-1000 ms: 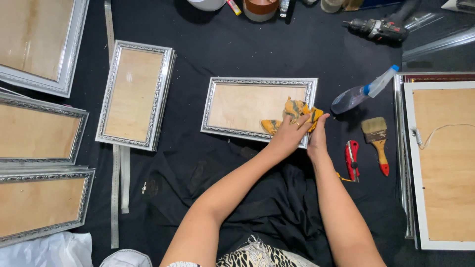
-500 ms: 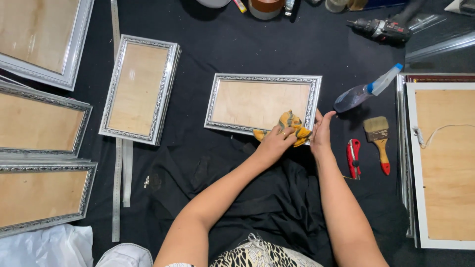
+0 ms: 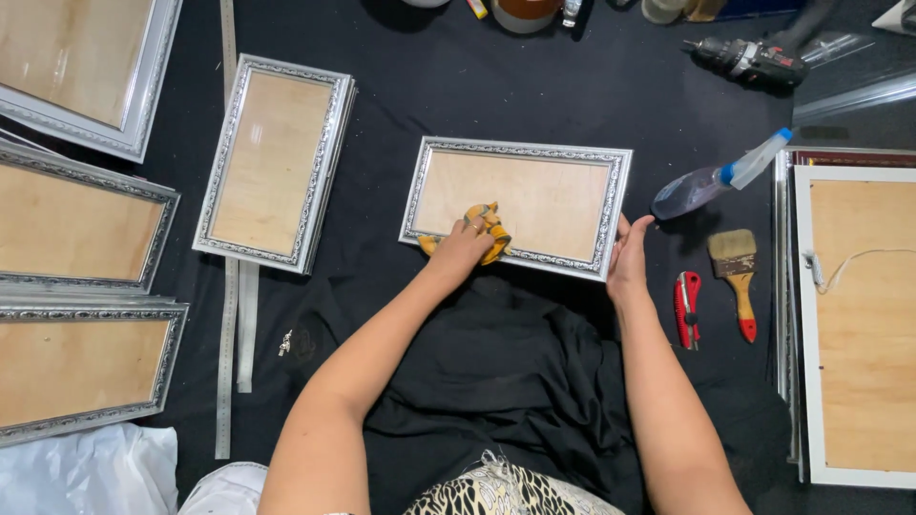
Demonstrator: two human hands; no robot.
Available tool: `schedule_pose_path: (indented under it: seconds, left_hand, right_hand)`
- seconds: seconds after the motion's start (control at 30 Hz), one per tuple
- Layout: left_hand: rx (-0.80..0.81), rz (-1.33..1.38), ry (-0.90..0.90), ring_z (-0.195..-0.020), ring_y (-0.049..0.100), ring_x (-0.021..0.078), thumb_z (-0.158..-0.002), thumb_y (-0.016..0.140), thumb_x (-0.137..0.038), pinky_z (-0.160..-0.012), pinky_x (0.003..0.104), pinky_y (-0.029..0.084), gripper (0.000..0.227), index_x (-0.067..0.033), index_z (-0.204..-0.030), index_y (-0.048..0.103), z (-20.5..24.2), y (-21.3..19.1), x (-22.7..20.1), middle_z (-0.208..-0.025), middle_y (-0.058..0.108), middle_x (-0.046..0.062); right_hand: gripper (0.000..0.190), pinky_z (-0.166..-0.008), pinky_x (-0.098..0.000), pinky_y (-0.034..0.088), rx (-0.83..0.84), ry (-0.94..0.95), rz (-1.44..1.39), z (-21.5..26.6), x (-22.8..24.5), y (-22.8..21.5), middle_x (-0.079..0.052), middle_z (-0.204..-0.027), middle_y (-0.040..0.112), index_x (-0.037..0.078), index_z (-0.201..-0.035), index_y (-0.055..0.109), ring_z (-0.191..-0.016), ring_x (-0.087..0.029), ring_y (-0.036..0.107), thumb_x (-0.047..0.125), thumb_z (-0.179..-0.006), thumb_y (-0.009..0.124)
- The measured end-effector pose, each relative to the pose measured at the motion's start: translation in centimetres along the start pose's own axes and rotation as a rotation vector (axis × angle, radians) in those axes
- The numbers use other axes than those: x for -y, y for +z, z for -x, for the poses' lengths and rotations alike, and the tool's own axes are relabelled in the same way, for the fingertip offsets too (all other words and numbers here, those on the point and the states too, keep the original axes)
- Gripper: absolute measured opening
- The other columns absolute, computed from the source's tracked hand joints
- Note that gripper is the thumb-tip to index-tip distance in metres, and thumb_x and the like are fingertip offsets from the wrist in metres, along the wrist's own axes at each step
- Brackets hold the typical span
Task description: Wiping and cleaning a silver picture frame using a cloth and cleaning spray.
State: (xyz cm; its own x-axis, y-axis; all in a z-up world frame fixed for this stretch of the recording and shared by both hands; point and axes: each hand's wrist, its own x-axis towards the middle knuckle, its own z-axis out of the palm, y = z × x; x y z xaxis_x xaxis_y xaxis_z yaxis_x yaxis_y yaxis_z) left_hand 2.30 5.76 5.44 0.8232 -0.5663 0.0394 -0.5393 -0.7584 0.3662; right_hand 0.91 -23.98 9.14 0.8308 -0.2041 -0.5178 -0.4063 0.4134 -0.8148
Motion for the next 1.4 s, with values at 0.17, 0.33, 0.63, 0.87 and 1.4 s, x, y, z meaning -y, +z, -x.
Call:
schedule_pose_path:
  seconds: [0.17, 0.33, 0.63, 0.87, 1.4]
  left_hand:
    - [-0.007, -0.079, -0.133, -0.108, 0.054, 0.0385, -0.095, 0.063, -0.007, -0.075, 0.038, 0.06, 0.01, -0.0124, -0.103, 0.059, 1.2, 3.0, 5.0, -0.114, 0.049, 0.012]
    - [0.087, -0.047, -0.365, -0.116, 0.047, 0.0434, -0.095, 0.061, 0.003, -0.076, 0.048, 0.063, 0.015, -0.0039, -0.108, 0.058, 1.2, 6.8, 9.7, -0.123, 0.046, 0.016]
    - [0.146, -0.003, -0.828, -0.126, 0.044, 0.0568, -0.092, 0.069, 0.003, -0.095, 0.053, 0.061, 0.04, 0.0057, -0.128, 0.052, 2.1, 5.3, 11.2, -0.145, 0.034, 0.03]
    - [0.082, 0.026, -0.626, -0.117, 0.05, 0.0622, -0.095, 0.053, 0.013, -0.088, 0.06, 0.057, 0.029, 0.011, -0.124, 0.052, 0.2, 2.0, 0.2, -0.13, 0.043, 0.034]
    - [-0.557, 0.087, 0.158, -0.105, 0.057, 0.0475, -0.072, 0.071, -0.01, -0.087, 0.048, 0.047, 0.045, 0.0048, -0.112, 0.058, -5.5, 4.0, -19.2, -0.104, 0.053, 0.022]
  right_hand:
    - [0.097, -0.087, -0.0273, 0.062, -0.001, 0.008, 0.01, 0.6, 0.7, 0.7, -0.008, -0.118, 0.072, 0.029, -0.149, 0.053, -0.106, -0.021, 0.074, 0.09, -0.081, 0.021]
    - [0.096, -0.079, -0.0219, 0.064, -0.001, 0.013, 0.034, -0.2, 0.0, -0.1, -0.007, -0.11, 0.074, 0.029, -0.151, 0.051, -0.097, -0.019, 0.076, 0.09, -0.082, 0.021]
    - [0.087, -0.091, -0.0283, 0.062, 0.013, -0.024, 0.04, 0.2, 0.1, 0.4, -0.01, -0.128, 0.069, 0.028, -0.153, 0.048, -0.112, -0.023, 0.072, 0.084, -0.09, 0.024]
    - [0.084, -0.11, -0.0369, 0.05, 0.006, -0.105, 0.068, 2.9, 2.7, 2.3, -0.01, -0.149, 0.054, 0.026, -0.156, 0.042, -0.133, -0.026, 0.057, 0.08, -0.094, 0.028]
    - [0.078, -0.123, -0.0423, 0.031, -0.016, -0.154, 0.07, 5.5, 4.5, 4.0, -0.007, -0.158, 0.042, 0.021, -0.155, 0.042, -0.144, -0.025, 0.044, 0.074, -0.099, 0.029]
